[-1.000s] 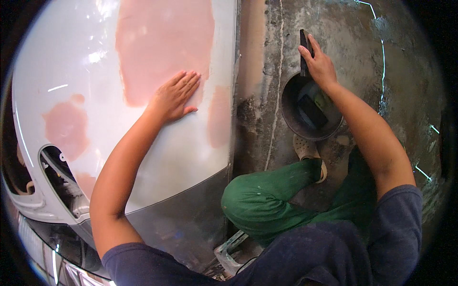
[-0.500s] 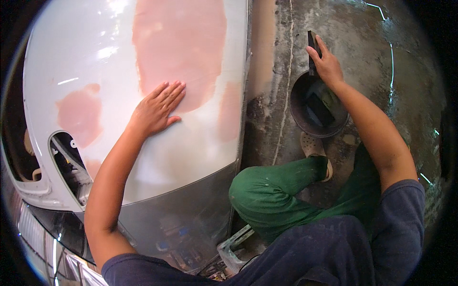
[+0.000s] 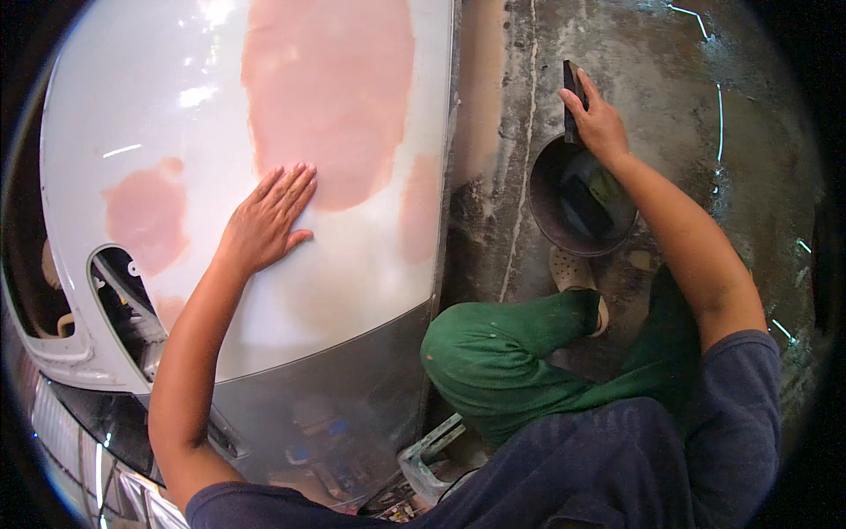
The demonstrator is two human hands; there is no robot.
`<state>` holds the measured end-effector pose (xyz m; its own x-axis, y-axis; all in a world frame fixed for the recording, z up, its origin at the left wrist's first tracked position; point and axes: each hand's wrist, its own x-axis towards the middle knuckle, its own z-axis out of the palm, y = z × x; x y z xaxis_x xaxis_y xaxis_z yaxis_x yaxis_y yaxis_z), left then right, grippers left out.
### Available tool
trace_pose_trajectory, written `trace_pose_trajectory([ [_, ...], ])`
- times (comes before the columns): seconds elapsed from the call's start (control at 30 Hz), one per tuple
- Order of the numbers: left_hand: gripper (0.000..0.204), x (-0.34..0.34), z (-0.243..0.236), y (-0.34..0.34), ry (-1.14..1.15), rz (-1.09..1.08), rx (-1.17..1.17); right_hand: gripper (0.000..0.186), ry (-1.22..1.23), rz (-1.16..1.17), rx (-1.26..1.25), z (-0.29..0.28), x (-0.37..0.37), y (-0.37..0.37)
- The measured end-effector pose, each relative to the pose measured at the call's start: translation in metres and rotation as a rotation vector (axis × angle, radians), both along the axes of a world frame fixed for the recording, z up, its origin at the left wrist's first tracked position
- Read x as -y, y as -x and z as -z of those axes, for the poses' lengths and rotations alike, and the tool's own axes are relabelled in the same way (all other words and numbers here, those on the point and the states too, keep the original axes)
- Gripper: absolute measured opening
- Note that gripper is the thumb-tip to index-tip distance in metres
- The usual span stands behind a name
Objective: The person sands a pink primer patch on the white hood of a car using a sanding block and a cloth. They repeatedly dip the sanding block and cloth into a bucket of water and wipe the surface while sitting on a small stool.
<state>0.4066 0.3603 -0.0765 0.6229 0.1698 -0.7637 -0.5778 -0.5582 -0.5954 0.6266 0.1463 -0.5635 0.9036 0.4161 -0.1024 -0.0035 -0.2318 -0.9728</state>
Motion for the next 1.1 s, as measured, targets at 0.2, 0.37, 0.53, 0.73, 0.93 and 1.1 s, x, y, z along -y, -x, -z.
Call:
trace_pose_trajectory([
  [0.2,0.09,-0.016,0.059,-0.025,0.046,0.039,0.041,0.082,-0.012,0.022,-0.009,0.0,0.0,-0.001],
  [0.37,0.088,-0.038,0.127,-0.049,-0.009,0.129,0.016,0.085,0.008,0.024,-0.086,-0.006,0.002,-0.008],
  [0.53,0.077,-0.048,0.198,-0.072,0.138,0.068,0.256,0.083,-0.041,0.12,-0.082,-0.017,0.005,-0.023],
  [0.73,0.023,0.095,0.381,-0.071,0.89,-0.213,0.179,0.082,-0.266,0.235,-0.215,0.002,0.02,-0.052],
  [0.93,0.087,0.176,0.582,-0.081,0.838,-1.042,0.457,0.081,-0.373,0.27,-0.285,0.003,0.021,-0.048],
  [1.1,0.079,0.137,0.615,-0.088,0.937,-1.327,0.71,0.066,-0.464,0.186,-0.304,-0.053,0.011,-0.045],
])
